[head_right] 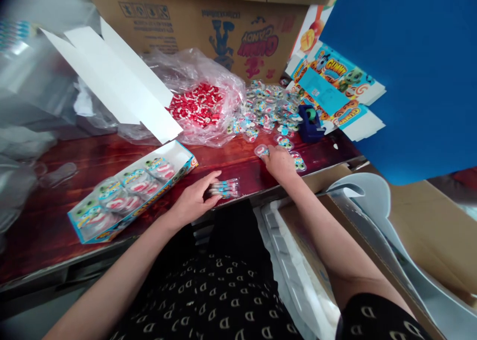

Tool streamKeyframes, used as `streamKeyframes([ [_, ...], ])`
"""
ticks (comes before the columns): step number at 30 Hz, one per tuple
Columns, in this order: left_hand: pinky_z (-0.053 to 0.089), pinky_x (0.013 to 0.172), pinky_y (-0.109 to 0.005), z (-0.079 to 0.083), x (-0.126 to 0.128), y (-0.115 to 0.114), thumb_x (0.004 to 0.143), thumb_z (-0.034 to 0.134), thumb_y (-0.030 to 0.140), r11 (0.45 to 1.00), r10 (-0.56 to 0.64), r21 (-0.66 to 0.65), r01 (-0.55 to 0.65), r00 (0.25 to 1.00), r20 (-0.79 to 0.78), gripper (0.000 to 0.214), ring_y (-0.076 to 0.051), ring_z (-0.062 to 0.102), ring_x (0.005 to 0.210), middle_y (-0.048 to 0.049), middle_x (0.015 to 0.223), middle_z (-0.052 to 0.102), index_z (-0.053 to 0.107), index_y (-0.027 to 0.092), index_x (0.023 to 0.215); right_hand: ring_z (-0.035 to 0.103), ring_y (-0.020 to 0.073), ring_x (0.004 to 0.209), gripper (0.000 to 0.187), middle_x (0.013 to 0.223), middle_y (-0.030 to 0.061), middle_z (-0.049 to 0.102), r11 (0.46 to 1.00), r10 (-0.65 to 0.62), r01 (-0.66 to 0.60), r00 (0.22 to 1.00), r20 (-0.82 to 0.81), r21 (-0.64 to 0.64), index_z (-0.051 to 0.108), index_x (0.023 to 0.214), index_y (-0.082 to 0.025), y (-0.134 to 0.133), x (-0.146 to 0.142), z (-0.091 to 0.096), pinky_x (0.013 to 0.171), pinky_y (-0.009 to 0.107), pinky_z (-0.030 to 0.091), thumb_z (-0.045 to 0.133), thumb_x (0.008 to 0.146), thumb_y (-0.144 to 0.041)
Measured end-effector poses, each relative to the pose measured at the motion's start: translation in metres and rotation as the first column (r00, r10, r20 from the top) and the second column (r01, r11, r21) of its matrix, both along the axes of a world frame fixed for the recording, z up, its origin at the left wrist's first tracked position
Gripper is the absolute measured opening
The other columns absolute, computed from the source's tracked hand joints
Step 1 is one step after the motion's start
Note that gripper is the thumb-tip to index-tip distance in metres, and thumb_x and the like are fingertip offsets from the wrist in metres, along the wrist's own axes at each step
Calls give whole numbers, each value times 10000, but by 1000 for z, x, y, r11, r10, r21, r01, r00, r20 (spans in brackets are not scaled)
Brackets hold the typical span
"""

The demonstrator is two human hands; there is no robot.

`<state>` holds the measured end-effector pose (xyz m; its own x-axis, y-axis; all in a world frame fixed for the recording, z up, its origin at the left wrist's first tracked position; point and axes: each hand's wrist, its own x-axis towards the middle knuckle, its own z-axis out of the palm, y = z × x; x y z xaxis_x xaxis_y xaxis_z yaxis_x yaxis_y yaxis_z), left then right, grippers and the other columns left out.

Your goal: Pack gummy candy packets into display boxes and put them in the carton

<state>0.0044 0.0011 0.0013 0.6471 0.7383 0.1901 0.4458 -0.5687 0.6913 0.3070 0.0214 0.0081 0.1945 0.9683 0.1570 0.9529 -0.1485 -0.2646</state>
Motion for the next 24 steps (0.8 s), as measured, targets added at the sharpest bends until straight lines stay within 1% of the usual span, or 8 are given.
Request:
streamKeyframes([
  [3,491,1020,-360,1,1,0,870,599,235,1000,-7,17,7,1000,4,470,-209,626,1136,-61,1232,649,501,231,1329,668,264,891,308,972,109,746,1000,0,-7,939,-343,-19,726,1041,-160,1,-6,-3,831,394,503,653,788,-320],
  [6,504,984,-346,4,2,0,872,586,215,998,-37,52,37,999,16,330,-203,638,1081,-67,1159,664,586,202,1202,653,185,719,328,833,37,744,997,-24,-41,638,-769,-65,734,942,-176,-2,-23,2,721,333,523,736,693,-390],
  [8,516,954,-334,6,2,0,866,590,203,998,-39,57,37,999,30,305,-195,648,1036,-64,1113,667,603,191,1170,645,165,680,368,798,31,737,995,-19,-83,416,-909,-58,725,903,-176,-5,-37,7,698,322,531,781,646,-434],
  [10,521,939,-329,6,2,0,855,601,194,998,-38,56,36,998,41,309,-190,652,1012,-56,1091,664,610,199,1164,658,168,718,361,813,32,739,995,17,-97,292,-956,-11,715,860,-186,-7,-50,13,733,329,544,808,628,-447],
  [14,522,949,-342,4,2,0,845,619,192,999,-40,32,38,997,60,343,-189,649,1018,-48,1105,654,608,227,1186,675,180,826,341,889,31,744,991,115,-98,267,-957,91,715,867,-205,-6,-69,15,816,344,552,801,666,-467],
  [19,490,1047,-399,0,1,1,822,649,191,1000,-20,9,19,997,73,393,-232,582,1219,-90,1327,559,608,238,1210,677,201,952,620,1052,17,730,985,166,-96,245,-955,146,609,1235,-283,-9,-88,-1,813,352,571,776,679,-502],
  [22,421,1129,-447,-1,0,1,804,667,182,1000,-16,20,15,997,75,424,-285,432,1397,-131,1538,377,608,214,1223,687,198,916,529,1016,4,731,988,142,-83,199,-970,128,619,1163,-283,-18,-94,-9,813,355,579,771,698,-484],
  [24,419,1132,-443,-1,-1,2,812,661,180,999,-32,17,31,997,76,429,-279,442,1392,-142,1531,400,602,198,1237,696,193,876,399,966,0,735,992,108,-88,176,-978,94,641,1027,-259,-26,-94,-10,832,368,575,763,717,-478],
])
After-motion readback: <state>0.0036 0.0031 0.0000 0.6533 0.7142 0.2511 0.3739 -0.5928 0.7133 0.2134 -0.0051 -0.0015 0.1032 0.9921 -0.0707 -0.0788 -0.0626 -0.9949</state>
